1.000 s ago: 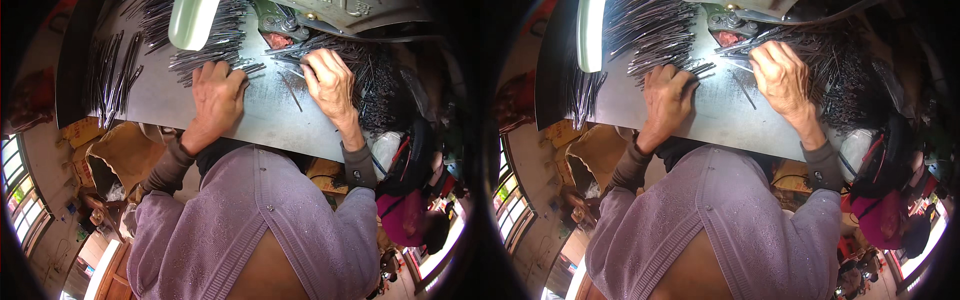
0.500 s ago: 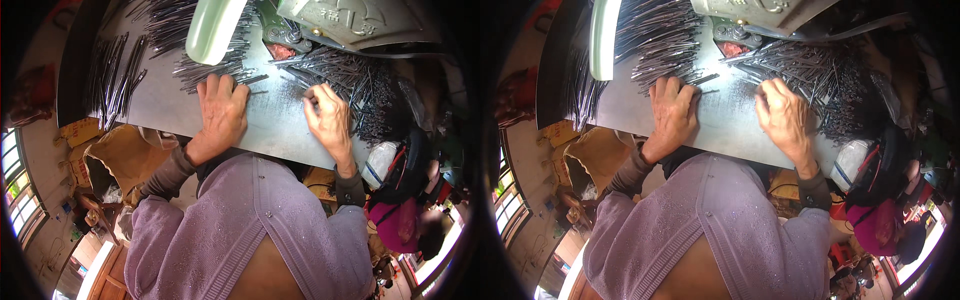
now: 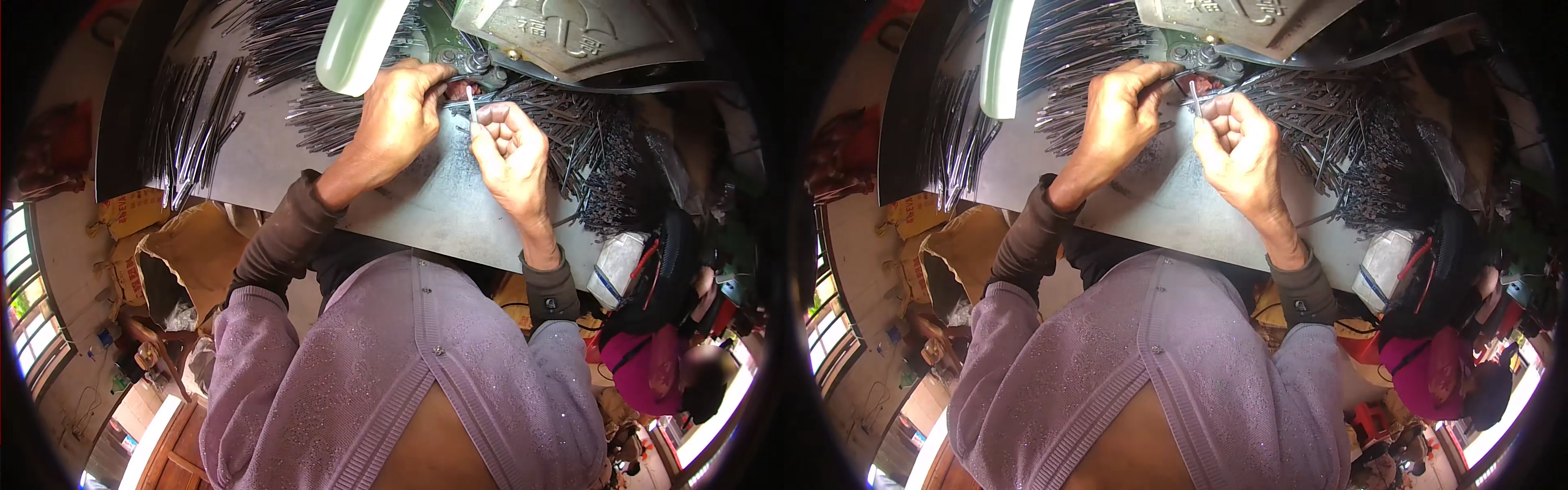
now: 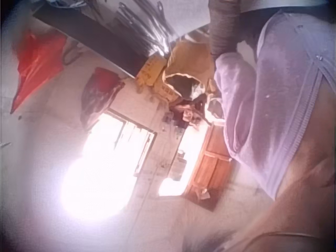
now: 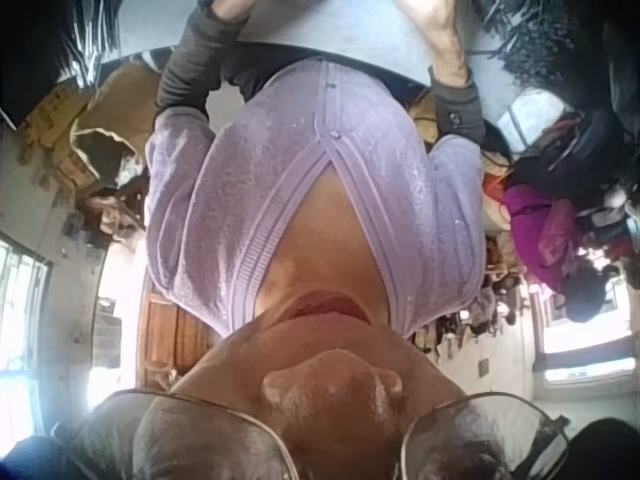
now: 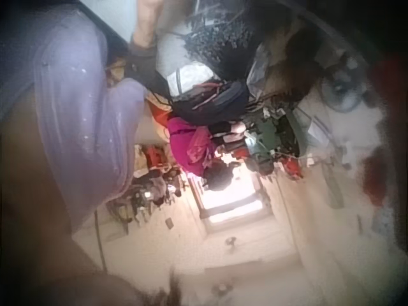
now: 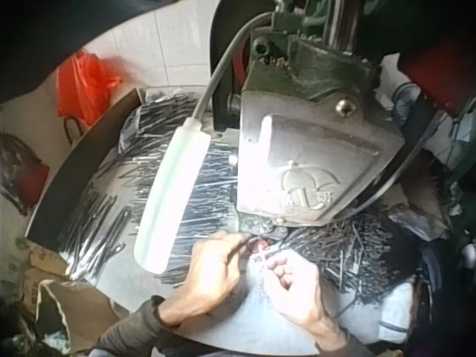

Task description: The person is manually inserting and securing metal strips into a metal frame, likely as part of industrial brush or wiper assembly.

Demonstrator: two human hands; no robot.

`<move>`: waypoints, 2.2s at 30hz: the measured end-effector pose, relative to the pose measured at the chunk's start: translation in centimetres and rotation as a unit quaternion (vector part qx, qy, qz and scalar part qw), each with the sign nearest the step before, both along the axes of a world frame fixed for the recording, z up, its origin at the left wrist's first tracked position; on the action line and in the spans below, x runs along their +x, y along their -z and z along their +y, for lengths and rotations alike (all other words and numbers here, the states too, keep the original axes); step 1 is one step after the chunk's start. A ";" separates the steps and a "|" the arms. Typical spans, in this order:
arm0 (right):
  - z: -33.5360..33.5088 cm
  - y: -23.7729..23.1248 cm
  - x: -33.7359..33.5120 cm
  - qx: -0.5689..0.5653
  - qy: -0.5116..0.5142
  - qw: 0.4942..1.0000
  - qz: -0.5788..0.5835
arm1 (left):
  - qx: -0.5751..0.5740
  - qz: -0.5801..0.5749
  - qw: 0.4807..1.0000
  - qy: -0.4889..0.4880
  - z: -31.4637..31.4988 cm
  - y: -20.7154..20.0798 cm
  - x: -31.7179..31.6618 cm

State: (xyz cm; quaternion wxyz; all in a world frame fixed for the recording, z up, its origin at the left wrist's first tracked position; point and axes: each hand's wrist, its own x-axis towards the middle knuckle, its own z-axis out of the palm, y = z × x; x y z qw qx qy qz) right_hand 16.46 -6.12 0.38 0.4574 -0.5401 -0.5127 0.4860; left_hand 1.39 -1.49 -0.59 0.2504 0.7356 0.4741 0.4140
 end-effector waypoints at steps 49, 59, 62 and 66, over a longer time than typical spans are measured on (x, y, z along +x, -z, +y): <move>3.3 2.1 0.7 -0.050 0.023 0.983 0.178 | 0.116 0.026 0.993 -0.003 2.4 0.9 1.4; 3.6 1.5 1.7 -0.124 0.002 0.966 0.225 | 0.239 0.298 0.923 0.040 1.6 -1.2 0.3; 3.4 0.9 1.1 -0.141 0.020 0.955 0.258 | 0.172 0.234 0.957 0.008 0.9 -0.7 1.5; 3.9 0.2 -0.9 -0.119 0.044 0.956 0.264 | 0.182 0.064 0.974 0.117 1.9 -0.1 0.6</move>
